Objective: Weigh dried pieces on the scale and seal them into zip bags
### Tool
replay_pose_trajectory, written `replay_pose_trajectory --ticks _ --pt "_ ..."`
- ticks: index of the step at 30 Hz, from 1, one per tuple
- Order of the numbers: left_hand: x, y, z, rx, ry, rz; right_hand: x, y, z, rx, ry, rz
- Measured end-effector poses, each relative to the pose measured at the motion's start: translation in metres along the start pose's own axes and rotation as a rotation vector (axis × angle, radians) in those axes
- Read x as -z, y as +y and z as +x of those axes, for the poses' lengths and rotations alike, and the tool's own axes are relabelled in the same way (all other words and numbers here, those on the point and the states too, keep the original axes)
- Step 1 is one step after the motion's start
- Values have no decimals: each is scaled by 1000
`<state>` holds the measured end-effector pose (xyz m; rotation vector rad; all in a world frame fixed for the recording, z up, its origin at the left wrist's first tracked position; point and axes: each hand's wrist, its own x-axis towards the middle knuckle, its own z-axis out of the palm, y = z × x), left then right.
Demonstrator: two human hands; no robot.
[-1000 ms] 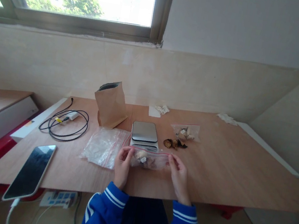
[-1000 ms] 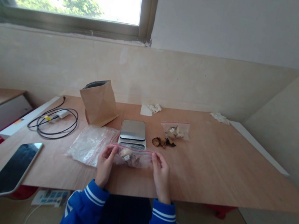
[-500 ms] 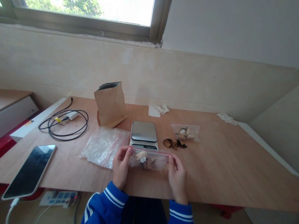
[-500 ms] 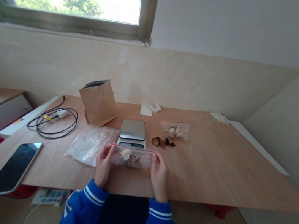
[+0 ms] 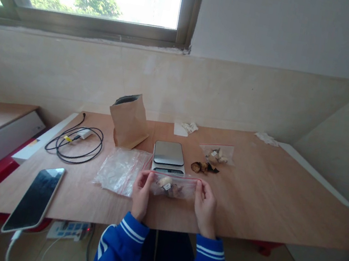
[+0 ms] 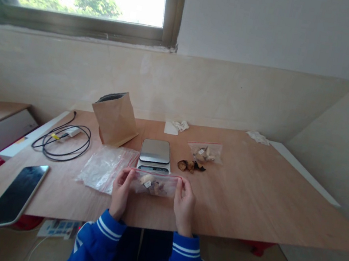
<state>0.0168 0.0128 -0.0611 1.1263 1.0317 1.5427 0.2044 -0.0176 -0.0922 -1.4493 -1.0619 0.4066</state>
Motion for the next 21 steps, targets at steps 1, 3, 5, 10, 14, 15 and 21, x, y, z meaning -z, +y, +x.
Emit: replay_pose_trajectory --ticks 1,3,5,10,14,15,21 --pt "0 0 0 12 -11 -18 0 0 0 3 -3 -1" --pt "-1 1 -1 32 -37 -38 1 -1 1 4 -10 -3" --pt "-2 2 -2 39 -61 -36 3 -2 1 -6 -27 10" --pt "-3 3 -2 32 -91 -13 7 -7 3 -18 -98 58" --pt "-3 3 -1 19 -79 -16 7 -5 2 -31 -49 8" --pt "-3 3 -1 18 -74 -14 6 -4 2 -34 -30 -4" --pt "-2 -1 -1 -2 -64 40 3 -7 -1 5 -12 -36"
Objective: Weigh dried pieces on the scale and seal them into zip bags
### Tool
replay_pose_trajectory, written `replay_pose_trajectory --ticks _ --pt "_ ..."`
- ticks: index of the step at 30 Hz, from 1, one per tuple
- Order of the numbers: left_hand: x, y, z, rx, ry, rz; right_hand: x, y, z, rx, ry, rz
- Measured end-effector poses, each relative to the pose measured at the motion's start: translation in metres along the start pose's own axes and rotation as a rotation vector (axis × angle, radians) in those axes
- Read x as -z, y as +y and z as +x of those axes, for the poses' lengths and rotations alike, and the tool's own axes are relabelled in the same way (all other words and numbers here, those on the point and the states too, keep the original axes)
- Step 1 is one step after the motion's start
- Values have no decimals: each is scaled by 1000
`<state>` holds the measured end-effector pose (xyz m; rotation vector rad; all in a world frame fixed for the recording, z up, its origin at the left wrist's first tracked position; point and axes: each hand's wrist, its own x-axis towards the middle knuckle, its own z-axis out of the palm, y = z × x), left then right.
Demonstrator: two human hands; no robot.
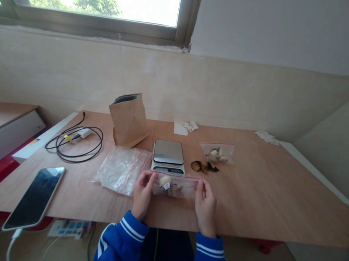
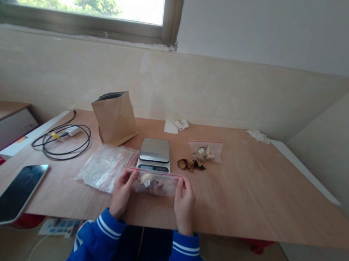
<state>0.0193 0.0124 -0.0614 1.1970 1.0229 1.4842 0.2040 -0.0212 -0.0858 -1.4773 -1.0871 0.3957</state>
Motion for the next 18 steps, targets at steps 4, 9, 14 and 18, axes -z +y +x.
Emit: replay_pose_trajectory --ticks 4,9,14,18 --pt "1 -3 -1 6 -5 28 0 -3 -1 4 26 -13" --pt "0 -4 -1 2 -1 39 -1 -3 -1 -4 26 -6" --pt "0 -1 -1 12 -13 13 -2 -2 -2 -27 34 35" --pt "1 2 -2 46 -14 -58 -3 -6 -3 -95 18 136"
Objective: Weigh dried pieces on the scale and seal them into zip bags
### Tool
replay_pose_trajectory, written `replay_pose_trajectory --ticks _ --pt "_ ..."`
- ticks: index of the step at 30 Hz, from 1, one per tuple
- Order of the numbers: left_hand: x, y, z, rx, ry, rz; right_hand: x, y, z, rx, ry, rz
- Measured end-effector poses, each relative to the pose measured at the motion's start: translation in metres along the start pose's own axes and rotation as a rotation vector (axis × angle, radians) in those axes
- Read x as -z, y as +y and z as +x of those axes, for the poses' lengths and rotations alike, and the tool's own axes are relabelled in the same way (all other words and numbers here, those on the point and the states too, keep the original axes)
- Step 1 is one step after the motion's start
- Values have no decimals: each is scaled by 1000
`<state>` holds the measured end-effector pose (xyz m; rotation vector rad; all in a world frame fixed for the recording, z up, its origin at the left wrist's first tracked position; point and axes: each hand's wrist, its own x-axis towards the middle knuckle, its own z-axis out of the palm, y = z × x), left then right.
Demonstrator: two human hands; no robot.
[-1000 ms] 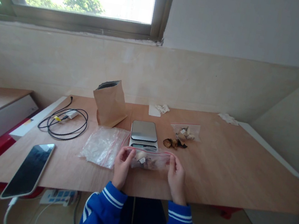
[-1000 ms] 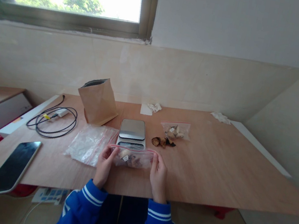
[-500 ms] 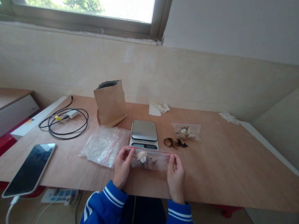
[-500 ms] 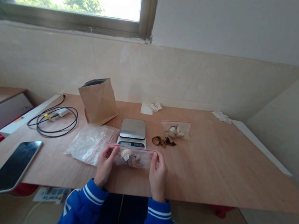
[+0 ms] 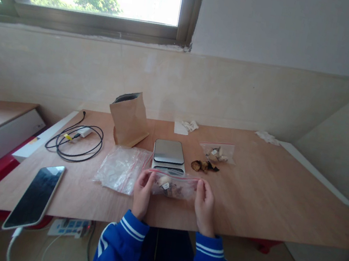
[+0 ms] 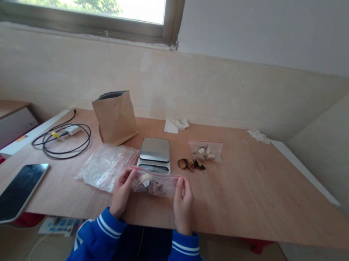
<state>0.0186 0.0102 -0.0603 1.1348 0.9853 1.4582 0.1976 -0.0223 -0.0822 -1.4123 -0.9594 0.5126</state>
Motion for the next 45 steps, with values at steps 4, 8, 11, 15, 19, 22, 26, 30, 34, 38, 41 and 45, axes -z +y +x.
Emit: replay_pose_trajectory --ticks 4,8,11,15,19,22,26,30,34,38,41,45 --pt "0 1 1 12 18 -41 -1 -7 0 -42 -52 98" --pt "-1 0 1 -10 -29 -19 -2 -10 0 -46 -62 141" --pt "-1 -2 1 -6 -33 -6 -1 -8 0 -53 -59 167" --pt "-1 -1 0 5 -19 -16 0 -3 1 -53 -37 155" --pt "0 3 0 37 -12 -22 1 0 2 -23 -7 117" --pt "0 5 0 44 -8 -21 1 -1 2 -1 14 87" --pt "0 5 0 33 -7 -20 0 -6 1 -53 -13 141" --pt "0 1 1 45 0 -38 -2 -11 -1 -96 -130 205" --pt "0 0 1 49 9 -48 -4 -8 -1 -85 -182 190" --pt "-1 1 1 -12 8 45 -4 -4 1 -85 -170 157" --pt "-1 0 1 -26 12 102 -3 -3 1 -77 -161 128" --pt "0 -4 1 -30 32 123 -3 -3 1 -83 -162 122"
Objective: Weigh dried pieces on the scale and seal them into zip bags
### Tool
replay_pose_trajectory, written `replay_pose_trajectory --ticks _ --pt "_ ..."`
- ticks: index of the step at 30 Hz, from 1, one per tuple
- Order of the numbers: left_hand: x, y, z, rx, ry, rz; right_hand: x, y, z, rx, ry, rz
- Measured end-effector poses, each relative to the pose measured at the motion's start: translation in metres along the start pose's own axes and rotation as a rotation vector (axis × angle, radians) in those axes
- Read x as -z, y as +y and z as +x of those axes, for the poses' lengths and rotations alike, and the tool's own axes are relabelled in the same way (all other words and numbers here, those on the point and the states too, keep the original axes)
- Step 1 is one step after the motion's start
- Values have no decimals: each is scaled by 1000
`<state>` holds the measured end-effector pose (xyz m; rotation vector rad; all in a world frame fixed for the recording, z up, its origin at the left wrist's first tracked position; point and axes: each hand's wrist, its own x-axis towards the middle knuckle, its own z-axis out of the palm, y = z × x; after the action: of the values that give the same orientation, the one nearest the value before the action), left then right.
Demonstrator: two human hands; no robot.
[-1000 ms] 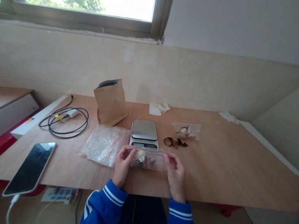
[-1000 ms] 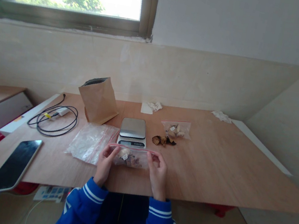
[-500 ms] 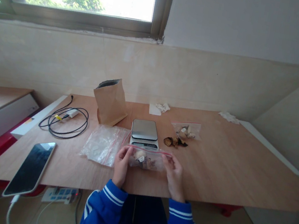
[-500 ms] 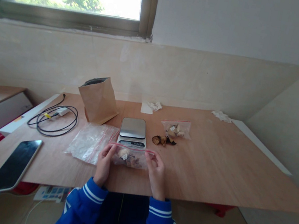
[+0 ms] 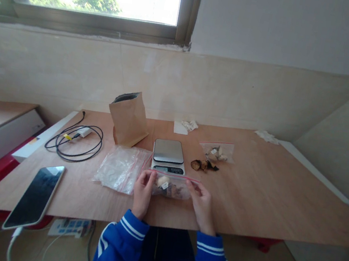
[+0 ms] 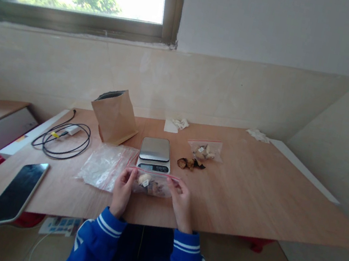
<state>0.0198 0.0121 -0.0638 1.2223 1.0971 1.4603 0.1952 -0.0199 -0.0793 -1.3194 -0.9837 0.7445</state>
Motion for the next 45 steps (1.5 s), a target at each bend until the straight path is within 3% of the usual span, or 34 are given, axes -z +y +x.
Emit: replay_pose_trajectory --ticks 18,33,40,45 --pt "0 3 -1 14 -53 -78 2 -1 -1 -40 -5 31" --pt "0 5 -2 -6 -40 -9 -3 -1 -3 62 75 -36" --pt "1 8 -3 3 -39 -11 -3 -4 -4 76 63 -24" --pt "0 8 -2 3 -36 -77 -2 -4 -5 19 -37 20"
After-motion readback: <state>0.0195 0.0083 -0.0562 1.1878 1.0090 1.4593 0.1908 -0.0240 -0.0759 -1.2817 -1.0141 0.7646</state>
